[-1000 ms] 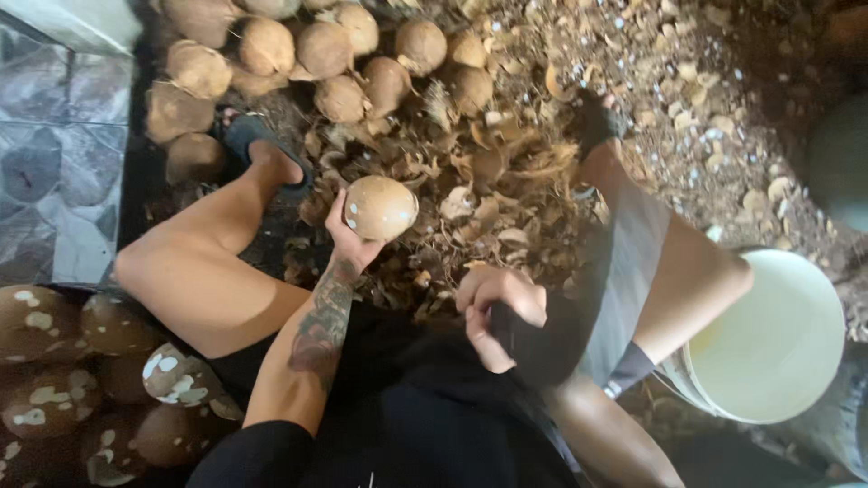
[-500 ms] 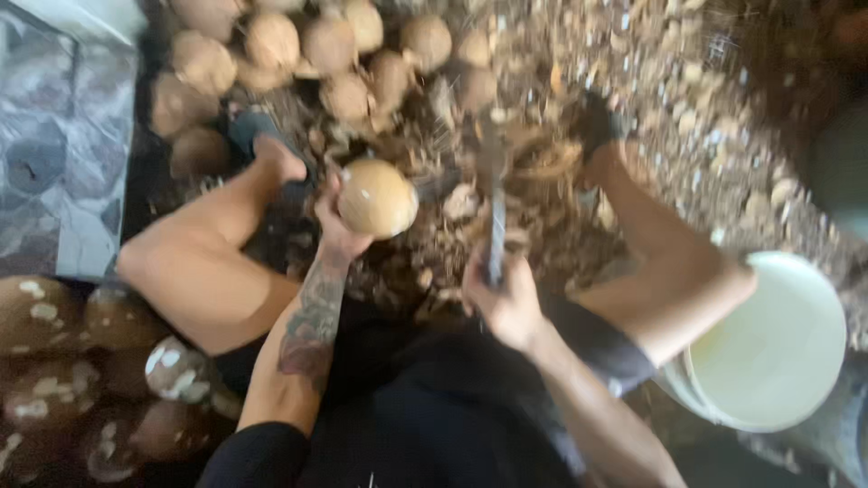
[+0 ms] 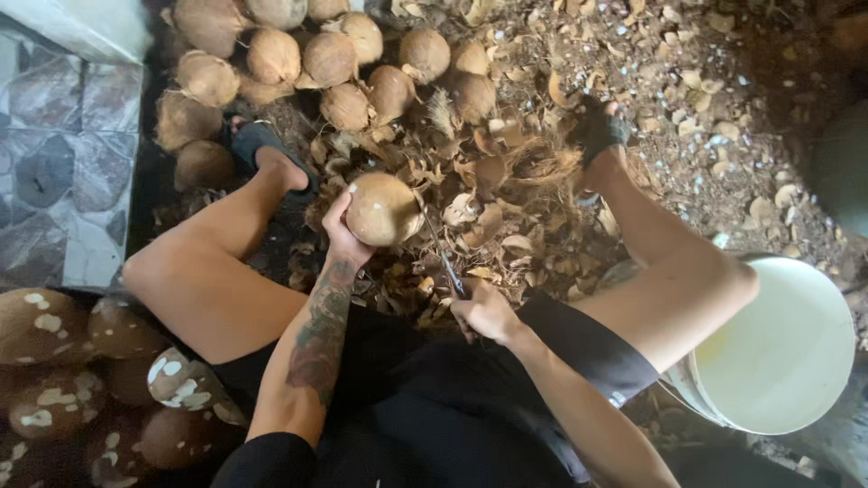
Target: The person sits on the ground and uses a machete to peel the husk off a coconut held between their legs. They rotate the coconut and strike it repeatedly to remove the fibrous outer layer, then place the peeled coconut aside.
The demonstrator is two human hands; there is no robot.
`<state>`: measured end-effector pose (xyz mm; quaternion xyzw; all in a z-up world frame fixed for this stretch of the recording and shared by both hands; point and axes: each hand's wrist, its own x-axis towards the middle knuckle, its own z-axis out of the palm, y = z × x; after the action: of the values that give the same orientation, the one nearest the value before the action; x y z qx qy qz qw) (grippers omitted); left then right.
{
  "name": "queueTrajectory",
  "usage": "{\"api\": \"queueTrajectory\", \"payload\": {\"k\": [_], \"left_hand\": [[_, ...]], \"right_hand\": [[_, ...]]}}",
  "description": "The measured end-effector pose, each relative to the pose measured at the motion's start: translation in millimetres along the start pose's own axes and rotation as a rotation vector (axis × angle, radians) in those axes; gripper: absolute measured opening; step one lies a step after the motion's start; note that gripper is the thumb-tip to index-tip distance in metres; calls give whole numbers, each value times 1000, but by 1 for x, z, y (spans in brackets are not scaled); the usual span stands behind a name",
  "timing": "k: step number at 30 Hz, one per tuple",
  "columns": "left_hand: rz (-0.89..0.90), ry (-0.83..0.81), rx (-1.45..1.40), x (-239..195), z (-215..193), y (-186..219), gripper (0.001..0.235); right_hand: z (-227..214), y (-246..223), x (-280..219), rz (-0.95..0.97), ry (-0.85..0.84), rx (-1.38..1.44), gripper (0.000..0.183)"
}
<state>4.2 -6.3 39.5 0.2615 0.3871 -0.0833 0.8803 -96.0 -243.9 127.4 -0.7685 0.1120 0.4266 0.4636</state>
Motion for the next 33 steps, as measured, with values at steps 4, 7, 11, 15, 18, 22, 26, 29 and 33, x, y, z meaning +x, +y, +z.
{"api": "queueTrajectory", "payload": {"k": [4, 7, 11, 15, 18, 22, 26, 29, 33], "left_hand": [[85, -84, -184, 9, 12, -12, 64], [116, -164, -284, -7, 26, -8, 63], [139, -295, -445, -26, 34, -5, 62], [-148, -421, -486, -5, 3, 2, 86], [4, -116, -247, 11, 1, 13, 64], [-122, -52, -225, 8, -2, 0, 77], [-139, -699, -244, 19, 13, 0, 97], [-447, -231, -108, -7, 57, 18, 85], [-427, -289, 214, 22, 48, -19, 84]], "right_hand": [[15, -16, -20, -167, 13, 523, 10], [26, -65, -48, -277, -121, 1049, 16], [20, -90, -64, -882, -205, 1061, 16], [-19, -130, -119, -1097, 21, 505, 26], [-31, -114, -127, -1027, 42, 436, 24], [-33, -85, -134, -969, 164, 379, 22], [-45, -54, -137, -903, 195, 473, 20], [-60, -43, -146, -927, 229, 534, 27], [-76, -4, -177, -799, 371, 564, 23]]}}
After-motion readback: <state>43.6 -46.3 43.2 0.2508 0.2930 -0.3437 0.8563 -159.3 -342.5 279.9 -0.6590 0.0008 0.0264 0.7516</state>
